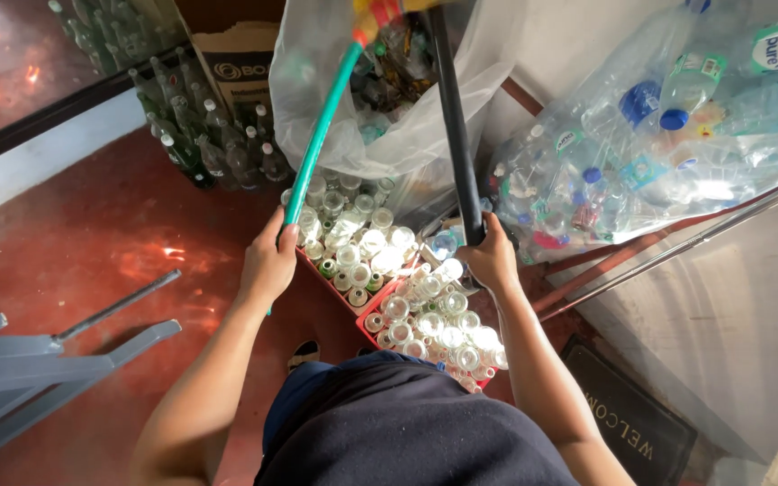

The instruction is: Sweeping a gym floor using a broom and collecting debris into a dustpan.

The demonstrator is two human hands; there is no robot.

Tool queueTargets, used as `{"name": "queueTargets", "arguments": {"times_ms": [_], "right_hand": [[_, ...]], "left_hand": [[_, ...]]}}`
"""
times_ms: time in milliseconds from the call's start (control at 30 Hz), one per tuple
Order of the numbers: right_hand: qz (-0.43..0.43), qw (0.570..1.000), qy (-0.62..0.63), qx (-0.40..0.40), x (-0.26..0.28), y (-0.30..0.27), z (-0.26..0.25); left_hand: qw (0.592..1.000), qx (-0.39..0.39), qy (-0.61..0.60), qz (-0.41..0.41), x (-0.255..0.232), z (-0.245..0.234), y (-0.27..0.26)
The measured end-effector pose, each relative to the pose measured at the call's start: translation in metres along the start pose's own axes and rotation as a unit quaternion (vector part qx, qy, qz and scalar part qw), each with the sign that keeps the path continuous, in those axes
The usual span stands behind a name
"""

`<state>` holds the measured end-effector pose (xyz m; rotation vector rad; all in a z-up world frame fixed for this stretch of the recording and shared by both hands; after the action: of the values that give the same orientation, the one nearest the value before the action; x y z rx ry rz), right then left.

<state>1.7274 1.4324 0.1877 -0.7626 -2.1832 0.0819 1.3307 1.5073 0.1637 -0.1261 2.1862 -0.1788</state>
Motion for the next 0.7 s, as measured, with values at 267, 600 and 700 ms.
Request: {"name": "queueTargets", "arguments": {"times_ms": [267,600,700], "right_hand": [[0.03,0.999,-0.029,-0.001,-0.064,0.026,0.016],[0.026,0.999,-0.012,0.017,-0.033,-0.01,0.013],[0.026,0.999,0.034,0.019,-0.067,0.014,0.023]], "left_hand": [[0.953,-0.105,-0.255,0.122,-0.088,-0.078,-0.018],[0.964,0.045,-0.235,-0.112,0.022,0.035,-0.038],[0.943,0.027,-0.31,-0.121,0.032,0.034,-0.083]]}}
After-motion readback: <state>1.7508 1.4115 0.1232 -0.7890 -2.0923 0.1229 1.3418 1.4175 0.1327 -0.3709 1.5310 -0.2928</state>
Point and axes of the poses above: each hand's wrist, its own y-axis towards the middle knuckle, its own z-axis out of the palm, x = y × z, the point moved 10 cm from there along y, towards the middle knuckle, and after that the axes turned 2 degrees about z, right-handed, at the moved point
